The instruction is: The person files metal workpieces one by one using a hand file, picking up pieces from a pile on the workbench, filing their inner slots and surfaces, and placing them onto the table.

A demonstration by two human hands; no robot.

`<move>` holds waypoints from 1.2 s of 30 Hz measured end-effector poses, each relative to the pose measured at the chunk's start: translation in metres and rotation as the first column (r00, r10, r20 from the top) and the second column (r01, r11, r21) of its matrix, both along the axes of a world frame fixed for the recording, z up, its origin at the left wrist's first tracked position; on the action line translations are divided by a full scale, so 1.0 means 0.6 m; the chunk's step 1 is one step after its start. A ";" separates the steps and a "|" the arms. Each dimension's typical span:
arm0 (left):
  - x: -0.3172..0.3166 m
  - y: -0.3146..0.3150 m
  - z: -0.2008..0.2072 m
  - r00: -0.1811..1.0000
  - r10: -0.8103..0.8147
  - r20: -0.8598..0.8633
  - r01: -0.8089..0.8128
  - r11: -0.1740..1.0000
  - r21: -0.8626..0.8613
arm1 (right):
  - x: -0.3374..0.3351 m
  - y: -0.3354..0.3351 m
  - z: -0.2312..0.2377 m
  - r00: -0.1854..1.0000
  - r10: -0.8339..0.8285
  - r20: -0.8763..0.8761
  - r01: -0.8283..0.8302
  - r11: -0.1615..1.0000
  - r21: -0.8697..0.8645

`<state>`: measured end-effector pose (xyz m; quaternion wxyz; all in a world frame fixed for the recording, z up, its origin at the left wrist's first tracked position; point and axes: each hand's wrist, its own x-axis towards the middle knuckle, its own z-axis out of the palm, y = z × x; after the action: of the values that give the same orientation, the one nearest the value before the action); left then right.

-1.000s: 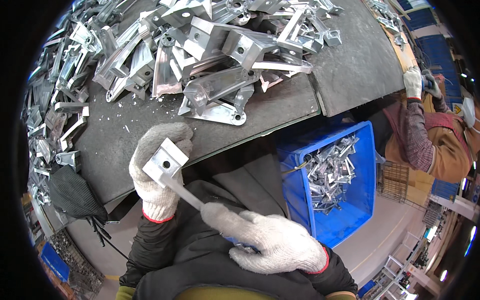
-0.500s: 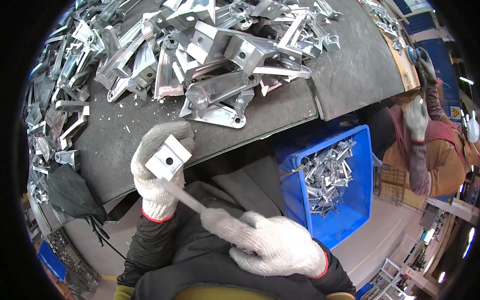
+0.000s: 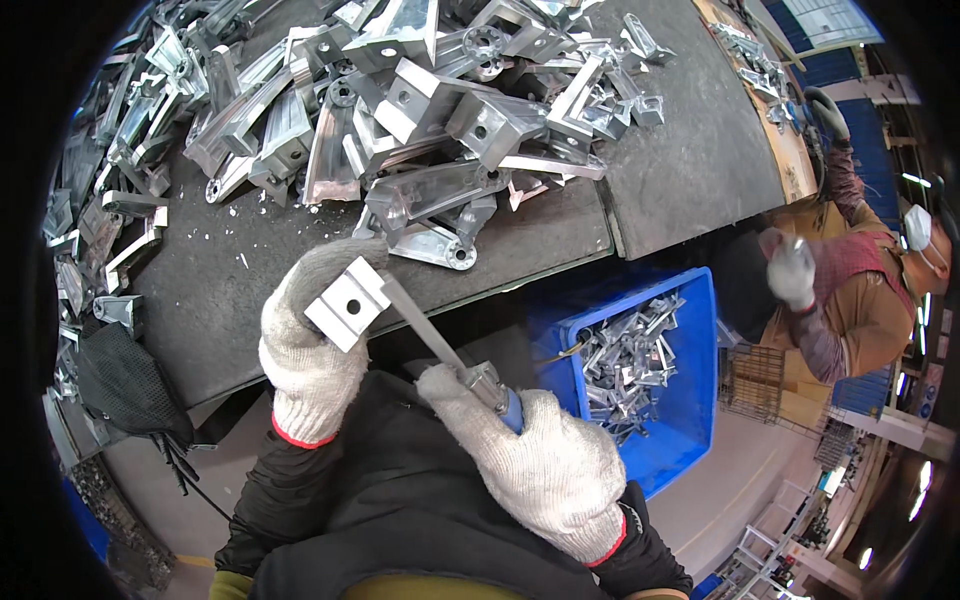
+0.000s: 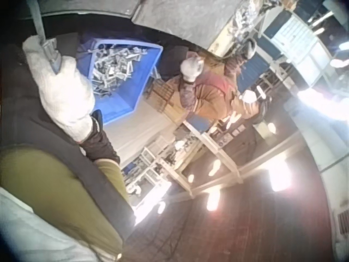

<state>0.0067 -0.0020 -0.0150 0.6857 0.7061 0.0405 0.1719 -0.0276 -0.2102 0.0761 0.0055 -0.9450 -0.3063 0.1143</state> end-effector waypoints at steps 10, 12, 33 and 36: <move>0.000 -0.001 0.005 0.999 0.005 -0.035 -0.004 0.999 0.040 | 0.008 0.002 0.000 0.995 -0.075 -0.073 0.082 0.991 0.106; -0.005 -0.002 0.004 0.995 -0.040 -0.095 0.011 0.958 -0.285 | 0.014 0.004 0.007 0.987 -0.121 -0.109 0.138 0.977 0.164; -0.033 0.008 -0.042 0.997 0.053 -0.061 -0.060 0.990 -0.124 | 0.029 0.019 0.070 0.833 -0.123 -0.540 0.203 0.975 0.091; -0.018 0.015 -0.019 0.995 -0.060 -0.077 0.052 0.993 -0.104 | 0.021 0.015 0.069 0.826 -0.083 -0.558 0.204 0.966 0.159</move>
<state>-0.0043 0.0068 -0.0264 0.7231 0.6776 0.0569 0.1219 -0.0148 -0.2013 0.1177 0.2015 -0.8873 -0.2302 0.3451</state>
